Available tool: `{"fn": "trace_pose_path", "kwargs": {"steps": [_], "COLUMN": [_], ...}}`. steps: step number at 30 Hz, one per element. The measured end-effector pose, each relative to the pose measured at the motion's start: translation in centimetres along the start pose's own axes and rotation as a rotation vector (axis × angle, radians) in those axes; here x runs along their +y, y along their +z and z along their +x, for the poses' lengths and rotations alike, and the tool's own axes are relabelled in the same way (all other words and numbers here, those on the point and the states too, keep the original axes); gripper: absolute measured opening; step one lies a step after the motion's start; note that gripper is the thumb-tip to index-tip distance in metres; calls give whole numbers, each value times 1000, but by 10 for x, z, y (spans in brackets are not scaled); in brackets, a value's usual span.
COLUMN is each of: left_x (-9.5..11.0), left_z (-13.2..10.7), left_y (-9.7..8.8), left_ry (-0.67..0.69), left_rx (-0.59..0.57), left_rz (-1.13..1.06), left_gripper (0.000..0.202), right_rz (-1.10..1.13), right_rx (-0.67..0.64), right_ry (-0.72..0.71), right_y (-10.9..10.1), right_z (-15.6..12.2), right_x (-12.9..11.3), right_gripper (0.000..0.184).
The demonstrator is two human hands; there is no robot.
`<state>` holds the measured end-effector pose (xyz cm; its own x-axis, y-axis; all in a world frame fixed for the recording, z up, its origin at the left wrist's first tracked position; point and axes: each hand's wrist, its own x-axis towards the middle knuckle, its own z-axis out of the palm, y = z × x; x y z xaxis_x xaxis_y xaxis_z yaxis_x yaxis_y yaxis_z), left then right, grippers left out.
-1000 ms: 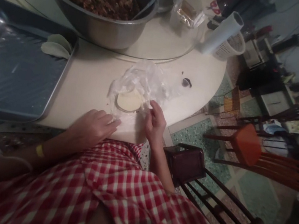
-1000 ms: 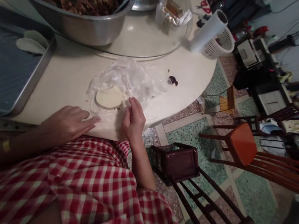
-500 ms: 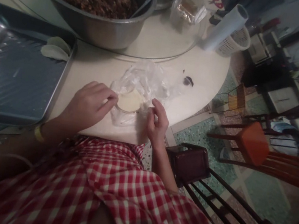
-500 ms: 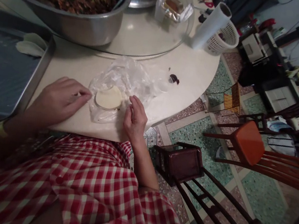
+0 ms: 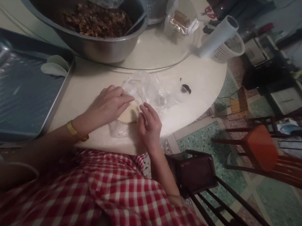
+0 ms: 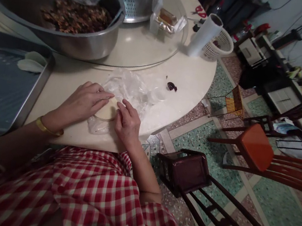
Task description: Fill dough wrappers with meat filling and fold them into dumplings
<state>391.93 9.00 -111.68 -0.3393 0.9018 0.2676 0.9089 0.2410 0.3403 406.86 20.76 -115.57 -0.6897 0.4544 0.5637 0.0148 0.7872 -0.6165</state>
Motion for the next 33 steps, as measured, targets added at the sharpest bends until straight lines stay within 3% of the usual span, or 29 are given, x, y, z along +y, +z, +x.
{"fn": "trace_pose_path", "kwargs": {"steps": [8, 13, 23, 29, 33], "left_x": [10, 7, 7, 3, 3], "left_z": [-4, -4, -11, -9, -8], "left_y": [-7, -5, -7, -2, -3], "left_ry": [80, 80, 64, 37, 45], "left_rx": [35, 35, 22, 37, 18], "left_rz": [176, 178, 124, 97, 99], "left_gripper": [25, 23, 23, 22, 28], "right_rz": [-41, -87, -130, -126, -161], "right_rx": [-10, -60, -84, -145, -115], "right_ry": [11, 59, -34, 17, 19], "right_y": [4, 9, 9, 11, 12], "right_z": [2, 7, 13, 16, 16], "right_x": [1, 1, -3, -4, 0], "right_gripper": [26, 24, 13, 12, 16]}}
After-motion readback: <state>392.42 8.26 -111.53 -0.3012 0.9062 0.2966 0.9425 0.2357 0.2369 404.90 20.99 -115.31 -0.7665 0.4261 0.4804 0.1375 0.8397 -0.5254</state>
